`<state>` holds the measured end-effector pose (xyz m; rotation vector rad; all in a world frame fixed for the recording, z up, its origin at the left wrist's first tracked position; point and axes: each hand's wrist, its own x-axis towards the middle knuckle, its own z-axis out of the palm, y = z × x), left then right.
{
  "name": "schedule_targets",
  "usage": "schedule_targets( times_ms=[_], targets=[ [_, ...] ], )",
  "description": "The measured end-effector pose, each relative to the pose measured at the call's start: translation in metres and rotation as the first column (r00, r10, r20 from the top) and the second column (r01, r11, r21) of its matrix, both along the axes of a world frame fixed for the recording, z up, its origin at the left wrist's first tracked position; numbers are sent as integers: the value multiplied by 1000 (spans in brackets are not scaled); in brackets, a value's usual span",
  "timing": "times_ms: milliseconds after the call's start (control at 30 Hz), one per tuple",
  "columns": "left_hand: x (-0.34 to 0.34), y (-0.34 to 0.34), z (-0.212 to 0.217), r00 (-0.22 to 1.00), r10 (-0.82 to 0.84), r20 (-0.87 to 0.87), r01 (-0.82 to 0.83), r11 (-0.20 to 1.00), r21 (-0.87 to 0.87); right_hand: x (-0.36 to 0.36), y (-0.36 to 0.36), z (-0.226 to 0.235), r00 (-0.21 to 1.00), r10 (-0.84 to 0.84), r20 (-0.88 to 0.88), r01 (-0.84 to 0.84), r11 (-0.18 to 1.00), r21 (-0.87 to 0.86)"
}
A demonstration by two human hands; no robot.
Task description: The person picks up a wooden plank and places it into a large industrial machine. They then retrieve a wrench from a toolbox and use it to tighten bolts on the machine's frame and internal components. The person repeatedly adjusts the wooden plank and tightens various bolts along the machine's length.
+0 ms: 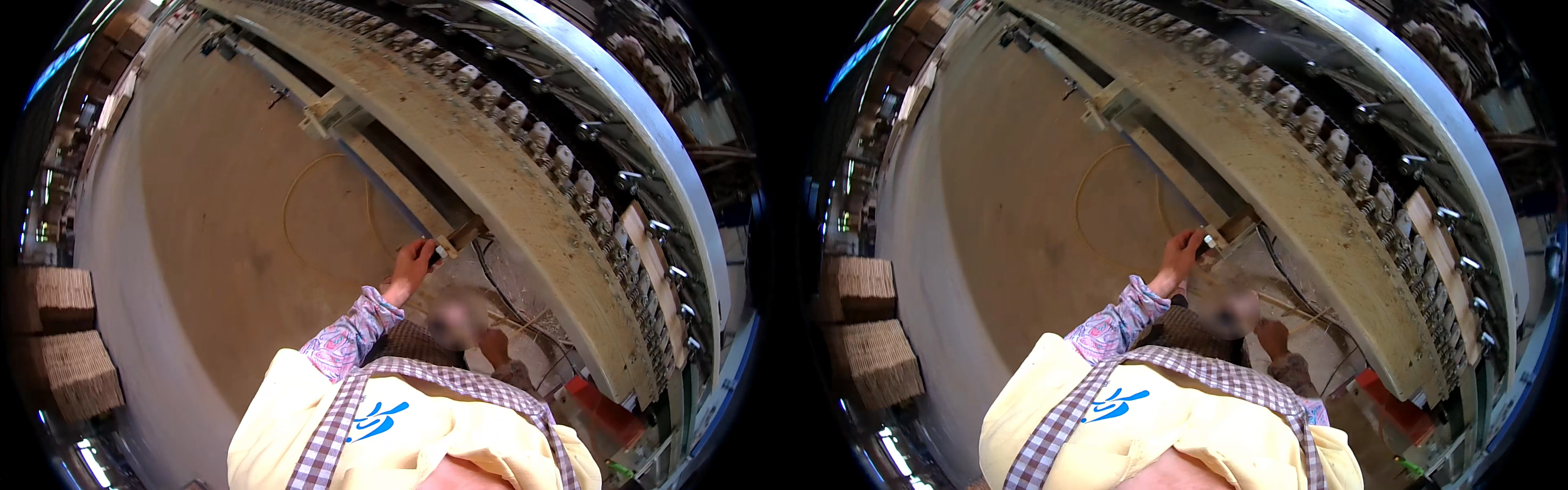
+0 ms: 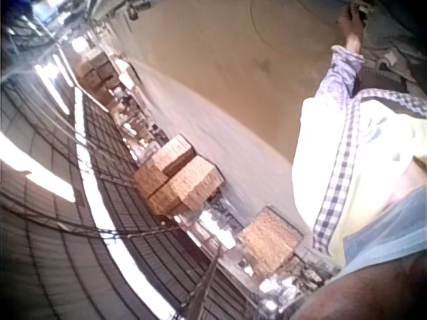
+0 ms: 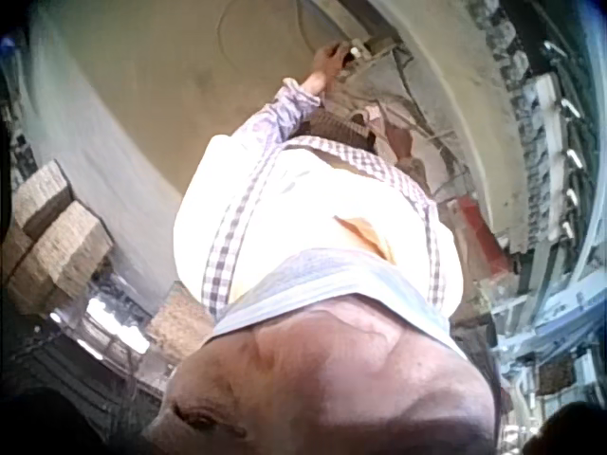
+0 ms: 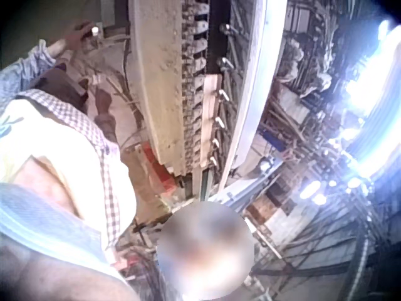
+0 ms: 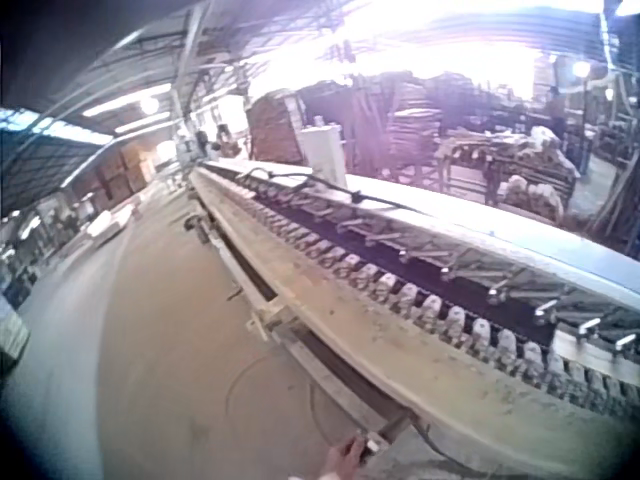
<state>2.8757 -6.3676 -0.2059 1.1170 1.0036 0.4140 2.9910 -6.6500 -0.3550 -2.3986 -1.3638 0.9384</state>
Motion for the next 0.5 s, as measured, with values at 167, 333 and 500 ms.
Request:
schedule_targets(
  times_ms=[167,333,500],
  targets=[
    [-9,7,13,966,-229,-121,254,925,283,-22,-90,15,990,-142,-23,129,947,-293],
    [-3,17,-5,934,-321,-156,356,855,378,-41,-100,40,990,-141,26,139,901,-411],
    [2,28,-9,914,-394,-93,388,788,479,-84,-27,22,986,-156,58,166,939,-302]
  ],
)
